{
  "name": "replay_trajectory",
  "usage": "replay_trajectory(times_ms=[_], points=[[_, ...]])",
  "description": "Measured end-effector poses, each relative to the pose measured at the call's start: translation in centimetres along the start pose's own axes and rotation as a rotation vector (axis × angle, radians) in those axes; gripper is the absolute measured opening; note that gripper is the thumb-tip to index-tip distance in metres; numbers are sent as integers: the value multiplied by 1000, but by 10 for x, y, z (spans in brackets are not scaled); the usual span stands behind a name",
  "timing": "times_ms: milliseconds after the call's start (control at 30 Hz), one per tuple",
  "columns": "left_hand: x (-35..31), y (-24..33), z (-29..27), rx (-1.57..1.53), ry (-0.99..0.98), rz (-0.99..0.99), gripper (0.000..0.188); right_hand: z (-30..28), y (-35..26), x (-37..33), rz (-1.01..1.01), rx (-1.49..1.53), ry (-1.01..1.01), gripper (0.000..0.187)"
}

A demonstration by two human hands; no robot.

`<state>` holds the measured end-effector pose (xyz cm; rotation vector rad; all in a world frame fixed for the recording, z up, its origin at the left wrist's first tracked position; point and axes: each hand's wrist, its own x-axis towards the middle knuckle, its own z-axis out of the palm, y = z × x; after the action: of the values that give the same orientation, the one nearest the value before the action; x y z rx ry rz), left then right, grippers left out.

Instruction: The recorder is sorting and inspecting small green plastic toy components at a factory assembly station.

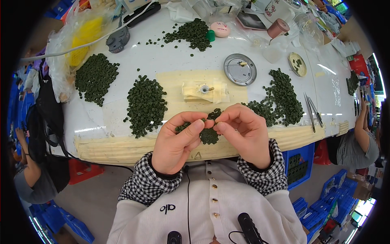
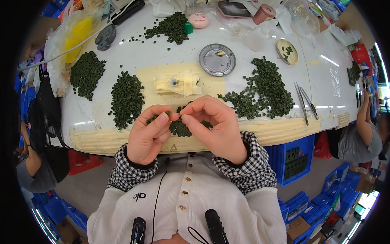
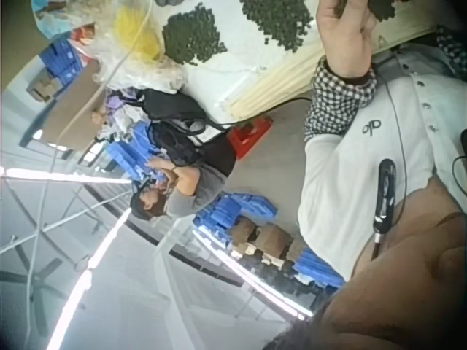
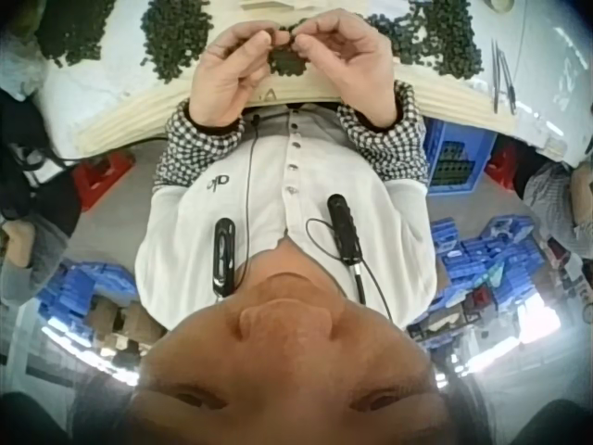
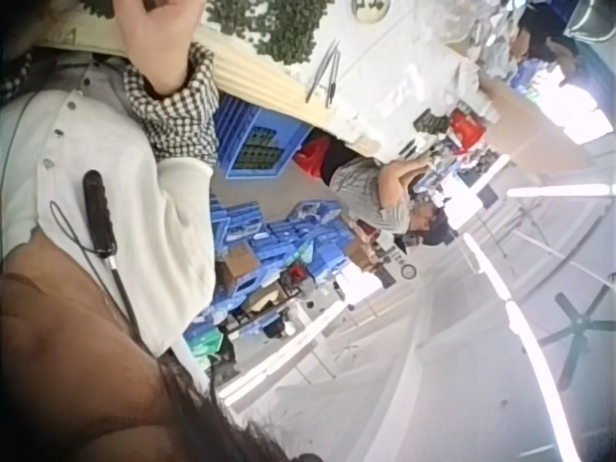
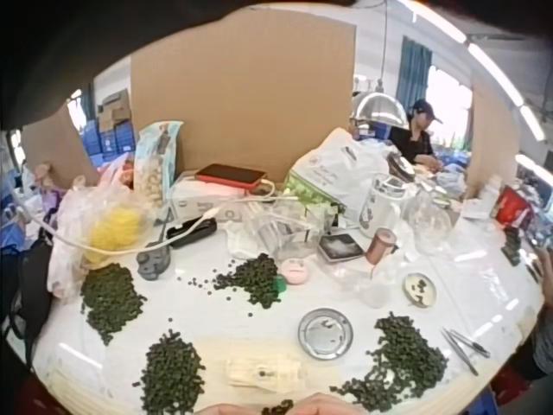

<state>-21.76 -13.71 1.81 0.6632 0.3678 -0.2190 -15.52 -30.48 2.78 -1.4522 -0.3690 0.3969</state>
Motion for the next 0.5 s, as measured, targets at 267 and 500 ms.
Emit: replay_trajectory(times_ms=[267,500], points=[[-1,-1,0,47,10,38,17,7,-13,1,-416,-627,58,12],[-2,-1,0,19,2,13,18,6,-9,2,-410,-546,102,12]])
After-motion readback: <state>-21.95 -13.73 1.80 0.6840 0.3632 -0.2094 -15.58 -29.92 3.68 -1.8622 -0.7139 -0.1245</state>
